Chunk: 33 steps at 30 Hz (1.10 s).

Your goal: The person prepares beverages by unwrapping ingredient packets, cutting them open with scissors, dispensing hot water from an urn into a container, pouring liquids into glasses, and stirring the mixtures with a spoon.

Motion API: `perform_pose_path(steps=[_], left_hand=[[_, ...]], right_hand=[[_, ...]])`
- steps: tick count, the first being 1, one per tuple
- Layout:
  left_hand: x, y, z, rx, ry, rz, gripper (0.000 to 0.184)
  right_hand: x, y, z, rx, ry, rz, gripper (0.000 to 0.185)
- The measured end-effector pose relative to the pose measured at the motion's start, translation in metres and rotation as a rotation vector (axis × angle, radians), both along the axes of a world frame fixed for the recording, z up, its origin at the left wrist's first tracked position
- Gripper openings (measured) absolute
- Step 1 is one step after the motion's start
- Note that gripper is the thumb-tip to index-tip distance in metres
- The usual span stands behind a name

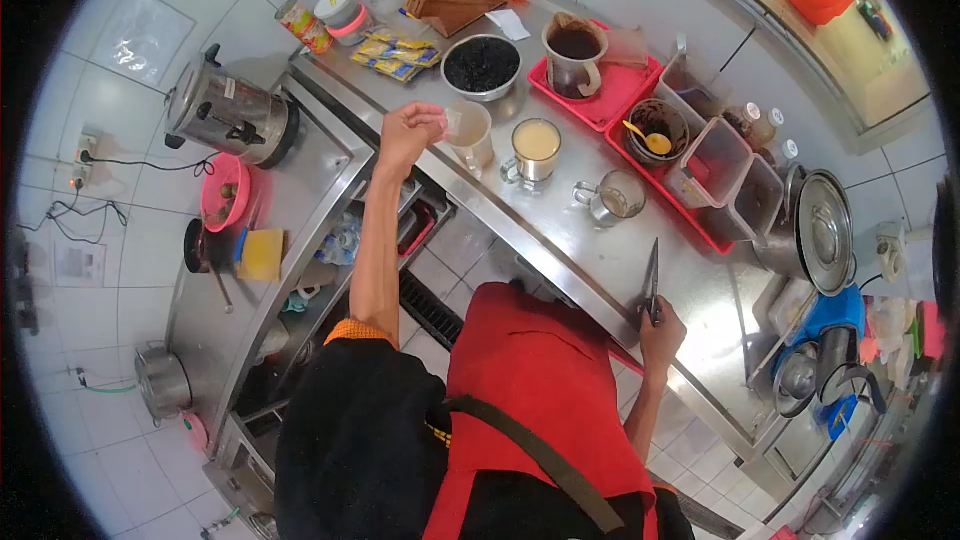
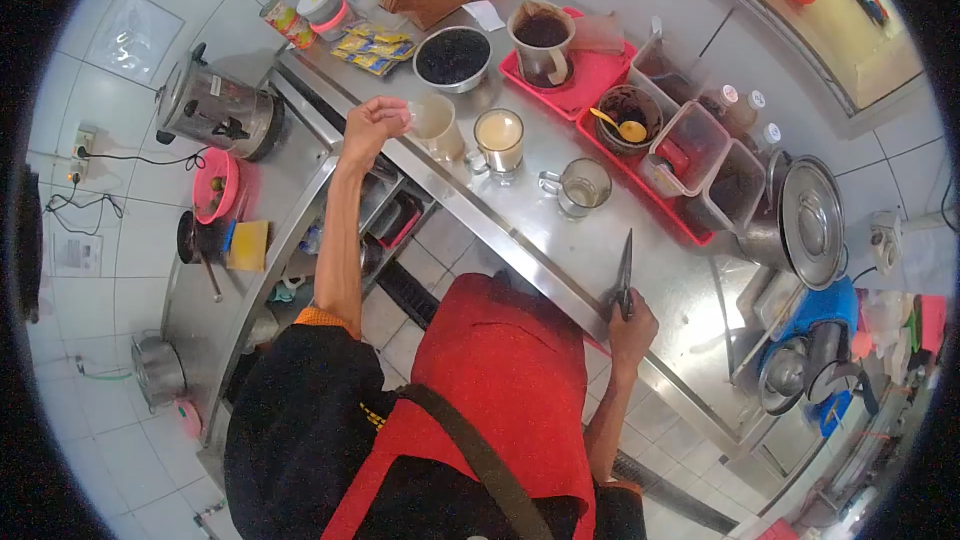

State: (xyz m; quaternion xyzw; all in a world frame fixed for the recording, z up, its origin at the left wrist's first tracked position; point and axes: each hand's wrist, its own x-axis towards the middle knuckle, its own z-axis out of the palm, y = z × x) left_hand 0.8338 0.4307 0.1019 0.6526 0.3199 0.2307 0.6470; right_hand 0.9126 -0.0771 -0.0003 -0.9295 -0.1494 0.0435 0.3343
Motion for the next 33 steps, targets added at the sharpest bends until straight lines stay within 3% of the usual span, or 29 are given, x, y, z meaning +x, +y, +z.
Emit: perform_pose_path(steps=[3, 7, 9, 11, 12, 13, 15, 17, 21, 24, 27, 30, 33], left_hand=[[-0.008, 0.009, -0.008, -0.015, -0.048, -0.034, 0.024], [-0.01, 0.01, -0.016, -0.244, -0.229, -0.08, 0.036], [-0.009, -0.014, -0.011, -0.427, -0.426, -0.163, 0.038], [-0.007, -0.059, -0.004, -0.546, -0.367, -0.191, 0.042], [-0.008, -0.077, -0.02, -0.64, -0.398, -0.248, 0.039], [-0.008, -0.105, -0.019, -0.716, -0.369, -0.299, 0.037], [-0.005, -0.156, -0.025, -0.915, -0.426, -0.514, 0.025], [-0.006, -0.209, -0.025, -0.95, -0.339, -0.664, 0.022], [-0.028, -0.298, -0.018, -0.85, -0.167, -0.926, 0.015], [-0.047, -0.359, -0.016, -0.744, -0.034, -1.139, 0.013], [-0.075, -0.426, -0.02, -0.704, -0.007, -1.373, 0.016], [-0.11, -0.5, -0.031, -0.349, -0.037, -1.606, 0.017], [-0.151, -0.585, -0.039, -0.376, 0.0, -1.787, 0.014]], right_hand=[[-0.002, 0.007, -0.005, -0.124, -0.086, 0.085, 0.038], [-0.009, 0.018, -0.005, -0.113, -0.009, -0.064, 0.036], [-0.021, 0.022, -0.016, -0.131, -0.378, -0.077, 0.034], [-0.05, 0.064, 0.042, 0.325, 0.072, -0.423, 0.031], [-0.064, 0.066, 0.033, 0.501, 0.007, -0.324, 0.031], [-0.077, 0.087, 0.079, 0.424, -0.011, -0.292, 0.034], [-0.103, 0.101, 0.122, 0.671, 0.098, -0.281, 0.046], [-0.122, 0.098, 0.147, 0.733, 0.074, -0.319, 0.049], [-0.154, 0.063, 0.136, 0.883, -0.08, -0.534, 0.038], [-0.185, 0.019, 0.131, 0.732, -0.404, -0.67, 0.011], [-0.233, -0.036, 0.114, 0.648, -0.529, -0.879, 0.012], [-0.29, -0.093, 0.099, 0.695, -0.467, -1.08, 0.014], [-0.36, -0.159, 0.087, 0.718, -0.465, -1.161, 0.015]])
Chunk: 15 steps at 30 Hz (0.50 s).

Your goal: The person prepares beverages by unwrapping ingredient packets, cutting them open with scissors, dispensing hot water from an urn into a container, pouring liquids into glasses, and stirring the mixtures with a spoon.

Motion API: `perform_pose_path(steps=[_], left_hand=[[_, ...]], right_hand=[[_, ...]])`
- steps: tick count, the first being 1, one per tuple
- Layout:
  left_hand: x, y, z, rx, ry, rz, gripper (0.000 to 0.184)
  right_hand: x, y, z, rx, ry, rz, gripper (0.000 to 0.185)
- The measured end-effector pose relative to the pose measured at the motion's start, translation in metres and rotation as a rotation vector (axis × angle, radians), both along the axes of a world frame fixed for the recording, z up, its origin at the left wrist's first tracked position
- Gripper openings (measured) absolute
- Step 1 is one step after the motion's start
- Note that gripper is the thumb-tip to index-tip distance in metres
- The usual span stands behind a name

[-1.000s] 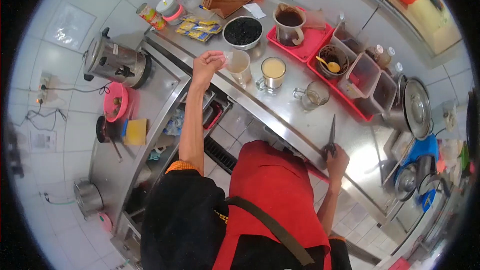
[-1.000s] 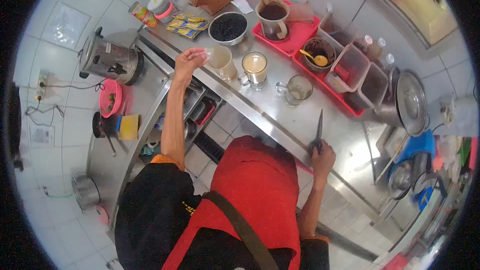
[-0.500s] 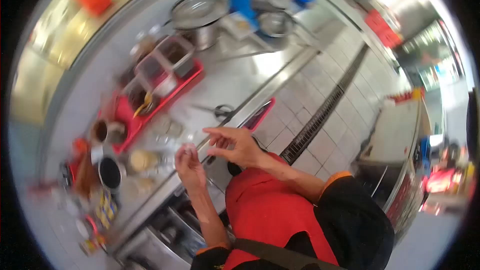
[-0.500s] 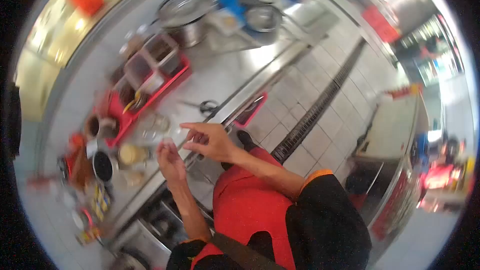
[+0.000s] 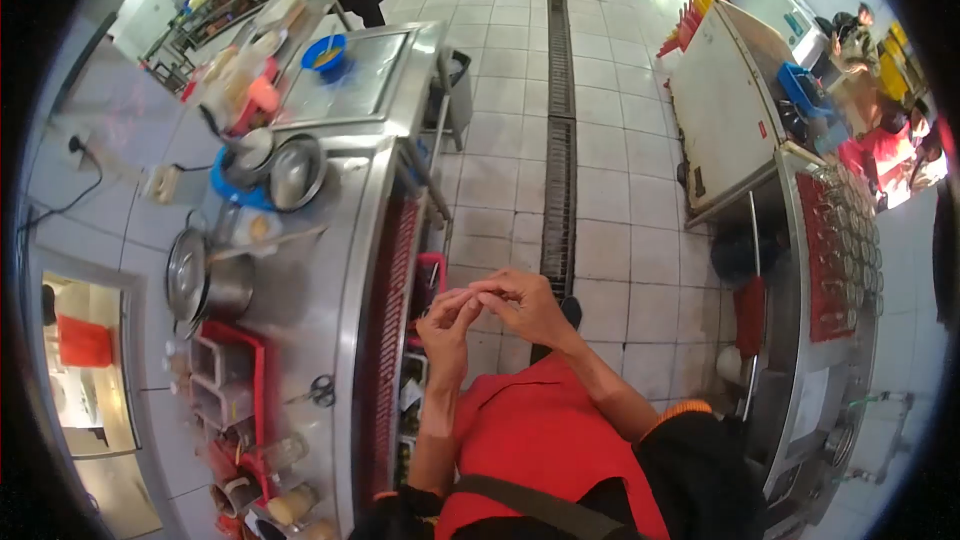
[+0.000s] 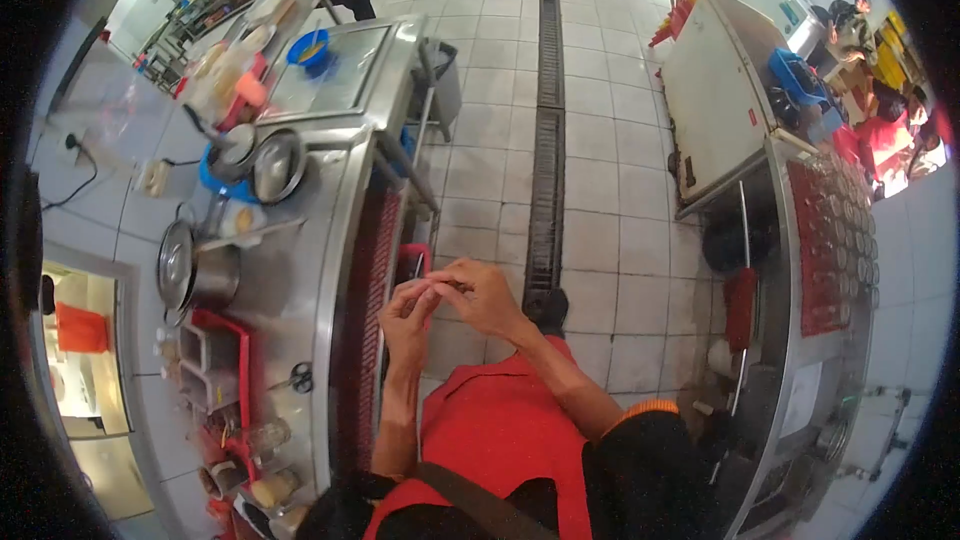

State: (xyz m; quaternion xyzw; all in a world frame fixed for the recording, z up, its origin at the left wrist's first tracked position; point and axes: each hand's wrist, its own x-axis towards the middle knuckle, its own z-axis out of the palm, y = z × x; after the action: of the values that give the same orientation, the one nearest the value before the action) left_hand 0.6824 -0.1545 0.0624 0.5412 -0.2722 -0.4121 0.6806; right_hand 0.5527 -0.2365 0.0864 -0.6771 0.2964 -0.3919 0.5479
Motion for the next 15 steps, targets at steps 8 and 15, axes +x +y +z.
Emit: perform_pose_path(steps=[8, 15], left_hand=[[-0.105, -0.184, -0.045, 0.212, 0.332, -0.448, 0.021], [-0.069, -0.264, -0.047, 0.373, 0.358, -0.496, 0.041]], right_hand=[[-0.139, -0.148, -0.038, 0.062, 0.101, -0.224, 0.014], [-0.118, -0.261, -0.09, 0.0, 0.2, -0.234, 0.007]])
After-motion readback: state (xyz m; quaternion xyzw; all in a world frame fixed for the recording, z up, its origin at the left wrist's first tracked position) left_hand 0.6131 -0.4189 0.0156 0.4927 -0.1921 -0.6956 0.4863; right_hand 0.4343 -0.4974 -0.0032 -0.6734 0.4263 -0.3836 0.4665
